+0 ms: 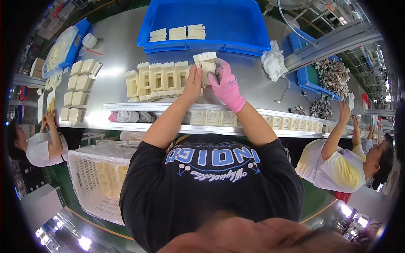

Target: The person assembles plastic housings by hand, inserting wiring components into them on a factory production line.

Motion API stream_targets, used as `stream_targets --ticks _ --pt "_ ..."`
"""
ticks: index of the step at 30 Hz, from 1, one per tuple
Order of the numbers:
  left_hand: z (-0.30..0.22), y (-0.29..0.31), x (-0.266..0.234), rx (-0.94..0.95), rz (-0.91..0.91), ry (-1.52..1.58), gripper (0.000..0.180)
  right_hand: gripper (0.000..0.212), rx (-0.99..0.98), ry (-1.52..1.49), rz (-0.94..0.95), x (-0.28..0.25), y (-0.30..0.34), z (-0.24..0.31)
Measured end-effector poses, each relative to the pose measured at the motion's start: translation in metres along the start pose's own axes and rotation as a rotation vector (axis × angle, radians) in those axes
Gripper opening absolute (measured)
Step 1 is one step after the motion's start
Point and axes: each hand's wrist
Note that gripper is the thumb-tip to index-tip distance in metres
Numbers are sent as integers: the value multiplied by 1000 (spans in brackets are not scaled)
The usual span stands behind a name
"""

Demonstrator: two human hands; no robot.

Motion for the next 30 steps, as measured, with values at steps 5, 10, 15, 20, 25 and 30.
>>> stream_targets --ticks 5,10,15,20,25,30 --pt "-5 2 -2 84 75 175 39 38 -135 86 40 -5 -3 8" --pt "-18 5 0 -118 128 438 38 36 -99 94 119 -12 -1 17" --pt "-18 1 1 -91 103 473 38 39 -119 9 -11 -6 5 13" --pt "-13 0 -5 -11 125 269 36 39 -316 113 -85 -3 4 7" --pt "-13 -1 -5 -52 128 352 35 39 -263 157 47 -10 -2 16" --pt "-28 3 -3 -58 121 337 36 39 -45 -220 204 -18 -1 28"
Point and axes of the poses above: each hand's wrist, its own y-axis away from the middle knuckle, its own x-axis out of the palm, z = x × y, and after that the axes turned 3 degrees about -z, right-handed
